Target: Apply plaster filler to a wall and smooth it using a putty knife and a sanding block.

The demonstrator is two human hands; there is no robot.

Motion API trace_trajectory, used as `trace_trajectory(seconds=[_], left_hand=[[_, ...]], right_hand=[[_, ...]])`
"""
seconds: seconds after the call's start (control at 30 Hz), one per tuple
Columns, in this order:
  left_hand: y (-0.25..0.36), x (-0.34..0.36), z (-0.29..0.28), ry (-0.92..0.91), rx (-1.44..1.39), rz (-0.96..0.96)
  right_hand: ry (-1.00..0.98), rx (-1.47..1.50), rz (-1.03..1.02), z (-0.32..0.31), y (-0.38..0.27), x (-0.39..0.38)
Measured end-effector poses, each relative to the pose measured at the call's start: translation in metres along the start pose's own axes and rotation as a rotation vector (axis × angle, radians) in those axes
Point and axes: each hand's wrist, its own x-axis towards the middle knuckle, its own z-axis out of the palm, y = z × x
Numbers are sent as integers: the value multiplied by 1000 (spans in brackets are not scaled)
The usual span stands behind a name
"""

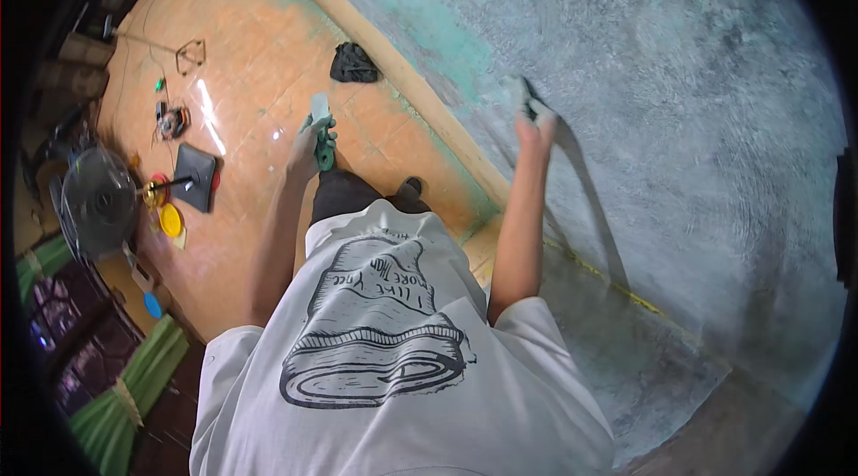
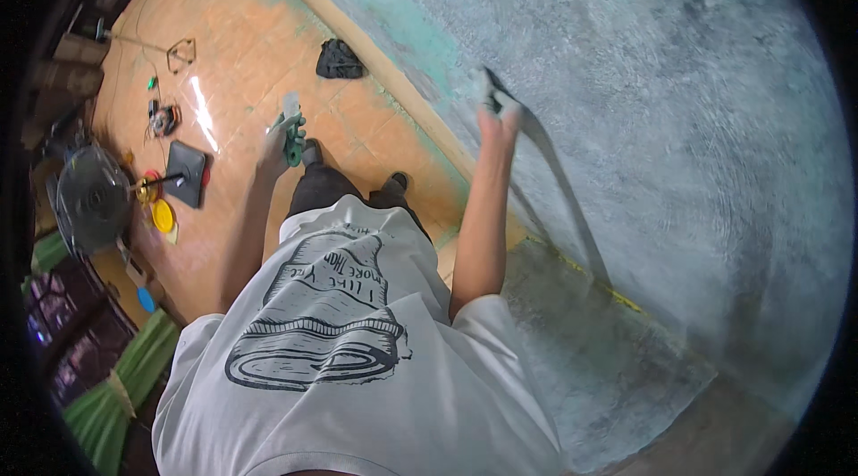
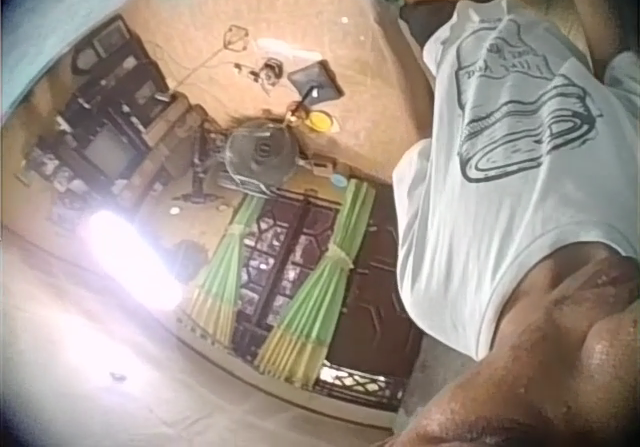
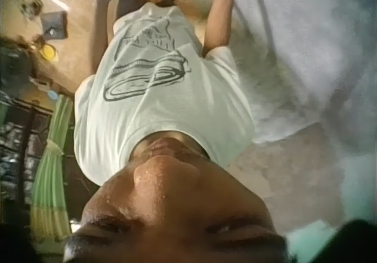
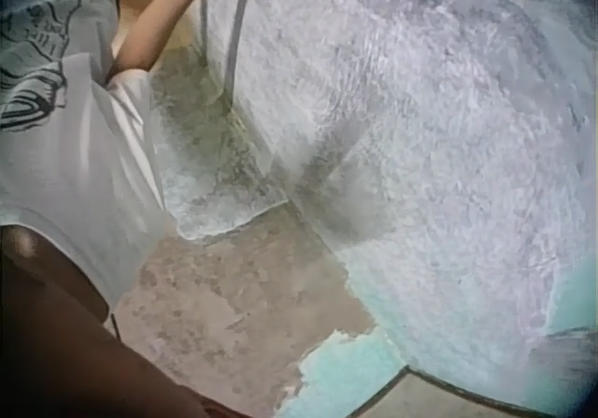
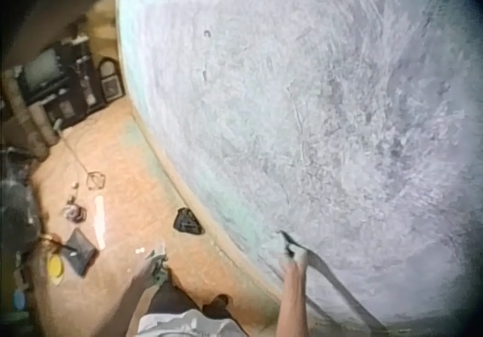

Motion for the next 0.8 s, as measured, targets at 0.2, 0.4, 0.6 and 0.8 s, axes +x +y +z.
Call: trace_trajectory(seconds=[0.2, 0.4, 0.6, 0.8], left_hand=[[-37, -20, -32, 41, -187, -1], [-29, -8, -55, 90, -122, -7], [-39, 11, -108, 181, -104, 62], [-72, 11, -108, 199, -143, 7]], right_hand=[[43, 72, 24, 8, -5, -1], [141, -496, -192, -55, -25, 41], [-449, -2404, -529, 52, 62, -82], [-1634, -3569, -625, 126, 84, -89]])
